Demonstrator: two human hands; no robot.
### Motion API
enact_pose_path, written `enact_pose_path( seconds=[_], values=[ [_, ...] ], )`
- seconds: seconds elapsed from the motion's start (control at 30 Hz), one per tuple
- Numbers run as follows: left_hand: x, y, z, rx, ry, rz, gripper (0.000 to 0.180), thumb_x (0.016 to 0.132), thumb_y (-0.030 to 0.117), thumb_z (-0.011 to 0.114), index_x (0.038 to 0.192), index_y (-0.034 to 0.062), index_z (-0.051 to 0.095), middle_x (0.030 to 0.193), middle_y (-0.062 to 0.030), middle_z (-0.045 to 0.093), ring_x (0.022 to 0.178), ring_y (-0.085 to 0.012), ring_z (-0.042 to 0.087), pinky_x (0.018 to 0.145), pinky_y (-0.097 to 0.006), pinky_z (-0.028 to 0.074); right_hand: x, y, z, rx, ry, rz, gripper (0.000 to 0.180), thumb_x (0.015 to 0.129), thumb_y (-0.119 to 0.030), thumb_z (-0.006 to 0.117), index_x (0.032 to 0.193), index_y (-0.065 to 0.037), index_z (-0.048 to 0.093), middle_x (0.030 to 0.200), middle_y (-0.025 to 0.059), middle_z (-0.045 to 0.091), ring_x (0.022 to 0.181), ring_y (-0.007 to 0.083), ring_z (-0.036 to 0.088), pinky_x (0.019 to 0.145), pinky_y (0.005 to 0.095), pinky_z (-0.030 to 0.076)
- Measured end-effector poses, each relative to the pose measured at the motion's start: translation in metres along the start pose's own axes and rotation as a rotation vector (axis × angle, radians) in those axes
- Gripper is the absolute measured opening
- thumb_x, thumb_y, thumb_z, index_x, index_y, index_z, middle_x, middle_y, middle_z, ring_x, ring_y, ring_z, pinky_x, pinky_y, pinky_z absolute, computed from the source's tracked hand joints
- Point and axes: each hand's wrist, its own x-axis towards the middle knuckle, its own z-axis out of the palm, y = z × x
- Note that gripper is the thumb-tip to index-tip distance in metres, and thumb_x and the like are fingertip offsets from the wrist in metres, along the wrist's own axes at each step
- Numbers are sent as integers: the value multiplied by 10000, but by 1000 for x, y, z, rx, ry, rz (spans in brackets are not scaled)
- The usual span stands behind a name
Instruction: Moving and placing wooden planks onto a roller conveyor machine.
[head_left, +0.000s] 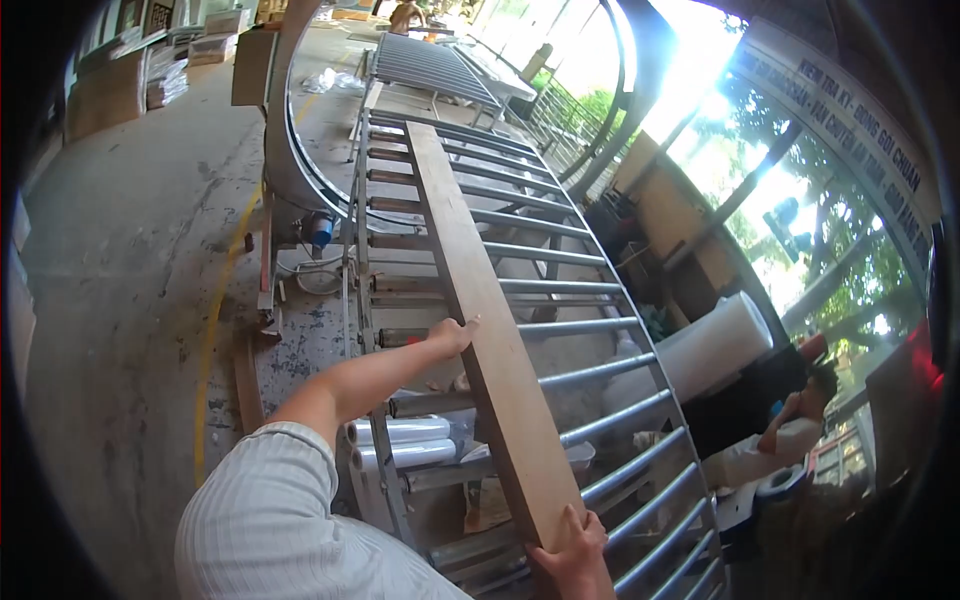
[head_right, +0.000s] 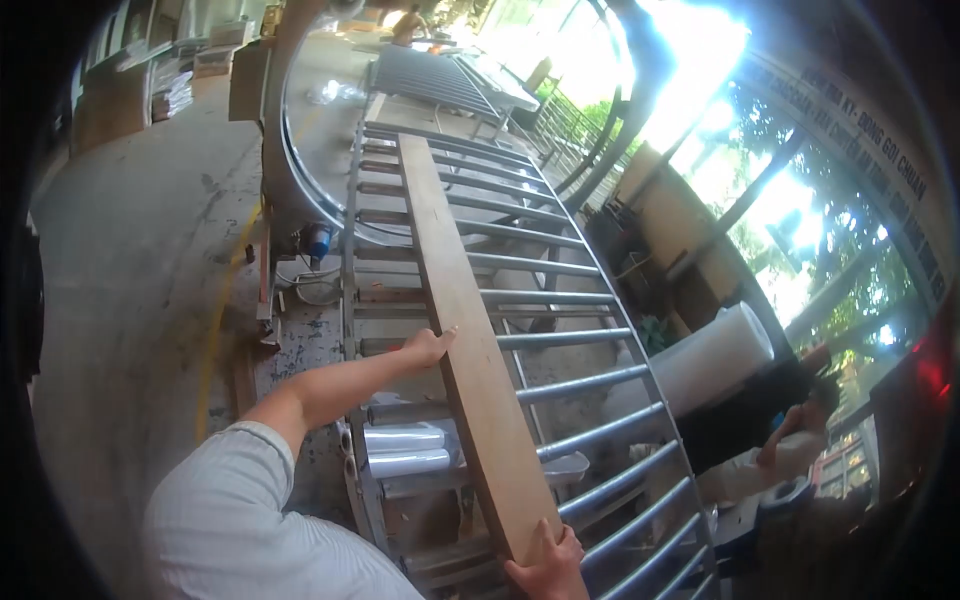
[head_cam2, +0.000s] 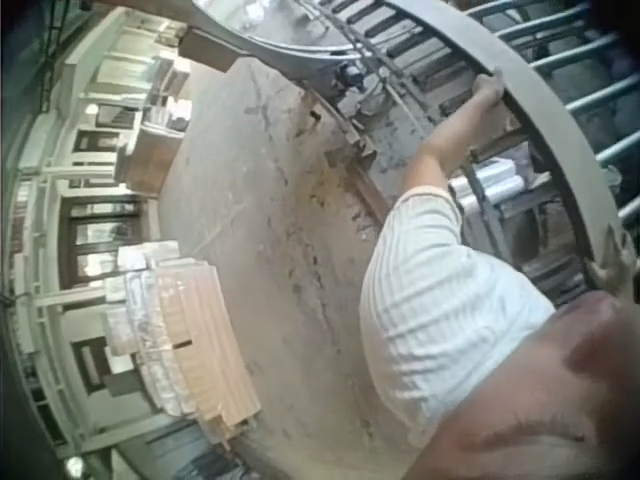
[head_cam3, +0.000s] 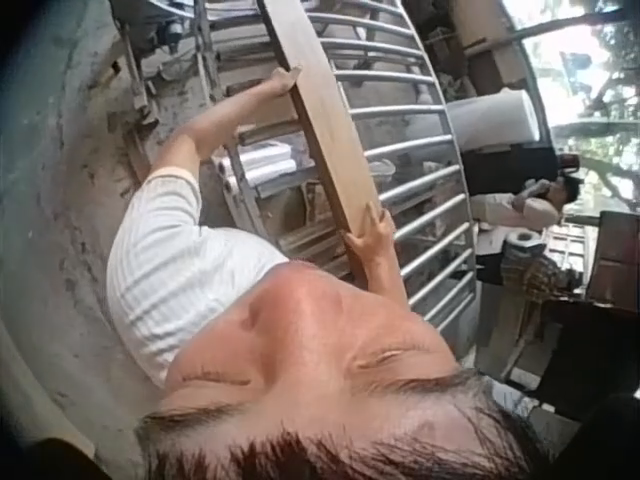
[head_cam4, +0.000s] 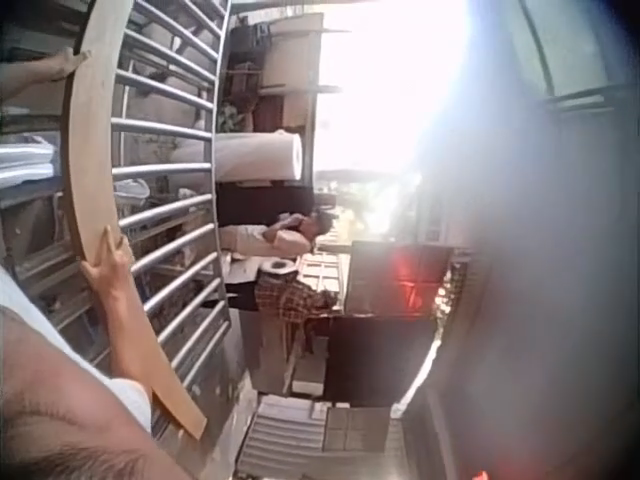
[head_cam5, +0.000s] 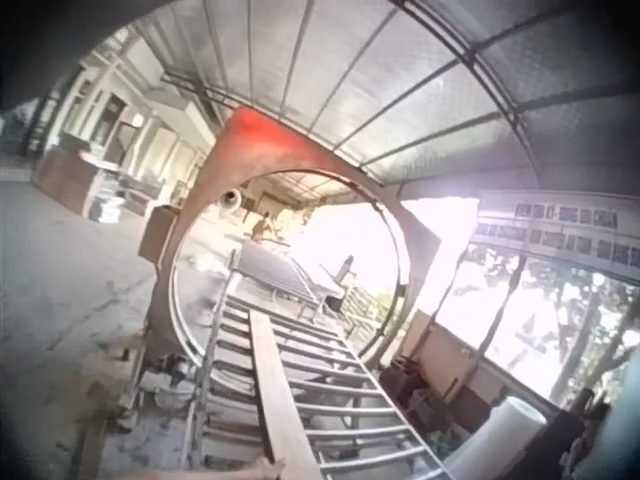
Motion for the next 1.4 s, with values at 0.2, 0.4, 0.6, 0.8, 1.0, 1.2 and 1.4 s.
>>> enact_pose_path(
  seconds=[0.2,0.4,0.6,0.8,1.0,1.2,1.4],
  values=[
    [37,17,-25,163,-112,-56,989,978,856,404,1304,-7,762,1358,-267,723,1337,-409,665,1138,-500,491,34,-13,19,-40,4,48,1067,507,-553,982,1416,-76,693,1381,328,583,1250,501,582,1115,581,446],
    [60,16,-44,160,-58,-43,997,965,876,413,1311,7,759,1320,-251,745,1297,-406,689,1108,-504,511,65,-23,32,-19,-11,69,1087,502,-545,989,1439,-91,678,1407,331,574,1288,494,571,1124,599,431],
    [69,10,-42,79,-39,-44,1021,931,885,458,1233,-38,776,1272,-293,747,1236,-434,712,1060,-509,540,70,-19,46,-67,8,71,1090,506,-548,986,1448,-103,667,1441,332,562,1341,499,553,1132,600,426],
    [73,-13,-33,-11,52,36,1045,937,873,472,1183,-101,760,1244,-352,728,1238,-459,701,1065,-508,541,72,-21,46,-63,13,73,1100,537,-555,981,1481,-115,627,1463,302,558,1336,487,557,1140,587,421],
    [65,-16,-27,-101,11,95,1075,930,877,495,1179,-141,731,1225,-382,716,1238,-482,691,1079,-504,533,70,-21,45,-14,23,77,1019,657,-548,954,1498,-97,597,1544,318,510,1411,515,498,1167,607,393],
    [85,-41,-45,-75,-74,148,1057,960,877,468,1173,-125,728,1163,-360,739,1142,-467,731,1020,-493,546,96,-56,26,126,-41,155,970,709,-552,933,1481,-69,597,1567,293,510,1436,472,514,1215,568,377],
    [126,-54,-104,-120,-367,479,768,1029,734,556,1140,-12,698,956,-197,741,907,-358,733,814,-450,557,193,-55,58,207,-18,154,1022,714,-541,950,1484,-7,544,1557,298,516,1448,477,501,1205,538,403]
  ],
)
